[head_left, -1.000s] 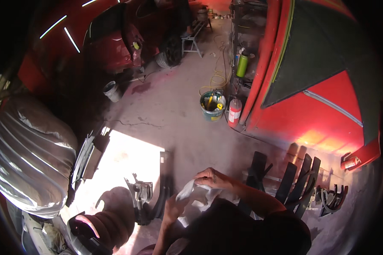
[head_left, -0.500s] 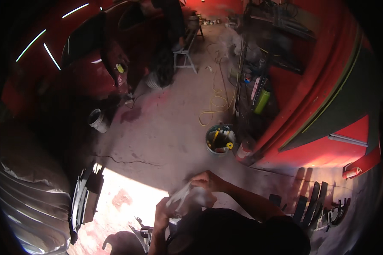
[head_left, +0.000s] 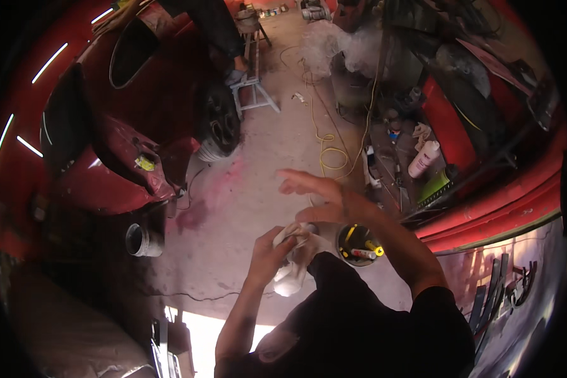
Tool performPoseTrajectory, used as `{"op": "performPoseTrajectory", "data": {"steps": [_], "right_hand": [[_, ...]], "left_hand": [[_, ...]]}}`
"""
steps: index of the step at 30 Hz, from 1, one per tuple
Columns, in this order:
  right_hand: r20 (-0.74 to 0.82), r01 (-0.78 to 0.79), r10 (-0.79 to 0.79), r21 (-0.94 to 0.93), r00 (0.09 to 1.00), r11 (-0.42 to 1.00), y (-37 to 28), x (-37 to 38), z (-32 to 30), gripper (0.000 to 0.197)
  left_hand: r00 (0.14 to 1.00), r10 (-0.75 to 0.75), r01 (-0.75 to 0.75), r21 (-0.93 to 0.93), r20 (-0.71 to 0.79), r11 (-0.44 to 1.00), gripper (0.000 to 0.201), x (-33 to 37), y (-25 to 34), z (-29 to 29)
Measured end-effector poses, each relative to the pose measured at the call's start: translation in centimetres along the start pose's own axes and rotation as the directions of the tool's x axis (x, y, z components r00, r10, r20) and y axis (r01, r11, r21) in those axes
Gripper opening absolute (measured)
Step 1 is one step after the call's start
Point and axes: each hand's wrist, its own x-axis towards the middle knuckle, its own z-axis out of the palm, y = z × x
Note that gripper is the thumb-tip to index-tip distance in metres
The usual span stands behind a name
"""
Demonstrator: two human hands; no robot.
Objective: The person walks through a cluttered auto body shop, picking up various paint cans from the floor and placing them into a cardboard box. They also wipe a can with a cloth and move between different areas of the shop.
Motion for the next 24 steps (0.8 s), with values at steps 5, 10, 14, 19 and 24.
{"op": "performPoseTrajectory", "data": {"steps": [5, 10, 14, 19, 24], "right_hand": [[0.228, -0.342, 0.347, -0.061, 0.91, 0.938, 22.0, 3.6, 2.5, 0.041], [0.087, -0.404, 0.408, -0.059, 0.909, 0.913, 20.9, 17.1, -11.6, 0.031], [-0.082, -0.354, 0.358, 0.065, 0.93, 0.933, 24.0, 27.6, -21.8, 0.033], [-0.301, -0.255, 0.216, -0.095, 0.929, 0.962, 29.5, 41.7, -31.8, 0.028], [-0.522, -0.553, 0.526, 0.119, 0.671, 0.825, 38.8, 52.9, -46.1, 0.032]], "left_hand": [[0.987, -0.047, 0.031, -0.104, -0.153, 0.994, 0.017, 14.8, 4.6, -8.5], [0.933, -0.069, 0.036, -0.101, -0.353, 0.994, 0.02, 26.8, 7.6, -18.1], [0.933, -0.084, 0.103, 0.034, -0.35, 0.994, 0.029, 37.5, 7.3, -21.9], [0.945, -0.25, 0.289, 0.177, -0.213, 0.941, 0.034, 54.2, 5.0, -24.7], [0.982, -0.083, 0.123, 0.247, -0.167, 0.961, 0.055, 76.7, 12.6, -26.0]]}}
